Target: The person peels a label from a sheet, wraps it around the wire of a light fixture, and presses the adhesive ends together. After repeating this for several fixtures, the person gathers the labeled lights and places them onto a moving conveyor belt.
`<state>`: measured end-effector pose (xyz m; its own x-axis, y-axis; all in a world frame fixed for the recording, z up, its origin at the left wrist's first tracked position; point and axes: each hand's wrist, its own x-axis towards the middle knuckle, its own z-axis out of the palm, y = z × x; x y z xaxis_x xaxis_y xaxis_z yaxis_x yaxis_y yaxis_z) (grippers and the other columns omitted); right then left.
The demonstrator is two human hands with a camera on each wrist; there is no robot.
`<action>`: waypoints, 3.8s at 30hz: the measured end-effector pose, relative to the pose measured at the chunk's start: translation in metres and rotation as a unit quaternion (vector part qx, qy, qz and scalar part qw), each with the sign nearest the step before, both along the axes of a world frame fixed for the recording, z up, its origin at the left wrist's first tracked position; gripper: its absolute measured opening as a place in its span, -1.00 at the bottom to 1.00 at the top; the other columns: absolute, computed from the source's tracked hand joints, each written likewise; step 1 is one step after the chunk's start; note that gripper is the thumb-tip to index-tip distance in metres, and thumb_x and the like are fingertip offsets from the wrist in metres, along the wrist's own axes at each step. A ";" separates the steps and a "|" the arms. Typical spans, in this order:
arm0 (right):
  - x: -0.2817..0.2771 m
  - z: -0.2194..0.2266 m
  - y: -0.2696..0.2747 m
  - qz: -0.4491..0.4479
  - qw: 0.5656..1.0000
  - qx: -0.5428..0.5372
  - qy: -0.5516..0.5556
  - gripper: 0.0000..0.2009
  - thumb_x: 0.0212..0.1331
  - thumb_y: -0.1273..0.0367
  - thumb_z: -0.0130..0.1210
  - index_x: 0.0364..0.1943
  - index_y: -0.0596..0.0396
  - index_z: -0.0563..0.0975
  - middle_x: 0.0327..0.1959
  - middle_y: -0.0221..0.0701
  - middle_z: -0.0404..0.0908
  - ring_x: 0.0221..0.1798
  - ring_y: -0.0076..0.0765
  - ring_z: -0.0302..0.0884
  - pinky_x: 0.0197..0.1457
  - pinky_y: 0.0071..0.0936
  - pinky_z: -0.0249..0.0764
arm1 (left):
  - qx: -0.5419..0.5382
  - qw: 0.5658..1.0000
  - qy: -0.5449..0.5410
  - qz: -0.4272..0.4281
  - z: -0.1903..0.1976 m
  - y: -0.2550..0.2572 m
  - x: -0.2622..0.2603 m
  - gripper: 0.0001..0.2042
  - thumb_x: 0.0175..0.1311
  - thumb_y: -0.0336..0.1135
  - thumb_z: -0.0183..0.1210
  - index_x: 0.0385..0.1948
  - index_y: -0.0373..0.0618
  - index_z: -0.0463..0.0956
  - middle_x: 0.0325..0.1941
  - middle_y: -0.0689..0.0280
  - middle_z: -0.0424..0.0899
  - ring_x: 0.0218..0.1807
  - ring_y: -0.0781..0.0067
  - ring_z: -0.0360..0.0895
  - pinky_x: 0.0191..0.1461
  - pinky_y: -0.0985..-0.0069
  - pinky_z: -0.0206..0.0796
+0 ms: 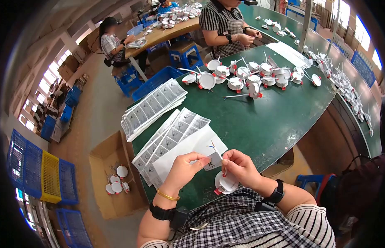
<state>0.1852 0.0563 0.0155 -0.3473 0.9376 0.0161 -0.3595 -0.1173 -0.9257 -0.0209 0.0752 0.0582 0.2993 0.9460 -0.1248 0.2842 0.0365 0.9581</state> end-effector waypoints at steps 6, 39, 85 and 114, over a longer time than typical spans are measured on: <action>0.000 -0.002 0.004 0.033 0.999 -0.015 -0.019 -0.86 0.31 0.36 0.03 -0.23 0.16 0.43 -0.43 -0.54 0.48 -0.39 -0.69 0.42 -0.30 -0.67 0.41 | 0.060 0.998 -0.016 -0.026 0.011 0.006 -0.001 -0.77 0.23 -0.25 0.21 -0.26 -0.25 0.63 -0.27 0.27 0.67 -0.20 0.53 0.55 -0.07 0.55 0.37; 0.000 0.003 0.007 -0.023 0.995 0.040 -0.091 -0.87 0.33 0.37 -0.02 -0.28 0.16 0.37 -0.54 -0.50 0.47 -0.52 -0.65 0.42 -0.45 -0.65 0.41 | 0.093 0.995 0.016 -0.017 -0.020 0.004 -0.001 -0.74 0.32 -0.21 0.12 -0.32 -0.27 0.59 -0.33 0.31 0.65 -0.21 0.51 0.54 0.01 0.51 0.32; 0.006 0.010 0.006 0.140 0.976 0.020 -0.166 -0.83 0.15 0.46 0.21 -0.28 0.13 0.44 -0.39 -0.53 0.54 -0.35 -0.69 0.50 -0.29 -0.67 0.47 | 0.199 0.933 0.116 -0.276 -0.007 0.019 -0.016 -0.90 0.16 -0.29 0.23 -0.38 -0.06 0.61 -0.26 0.46 0.63 -0.05 0.54 0.53 0.44 0.12 -0.09; -0.001 0.018 0.004 0.006 0.995 0.019 -0.097 -0.86 0.31 0.37 0.03 -0.33 0.17 0.43 -0.55 -0.56 0.43 -0.52 -0.72 0.37 -0.46 -0.69 0.37 | 0.215 0.974 0.024 -0.071 -0.024 -0.002 -0.016 -0.79 0.25 -0.20 0.17 -0.34 -0.17 0.59 -0.27 0.32 0.65 -0.14 0.37 0.56 0.21 0.38 0.23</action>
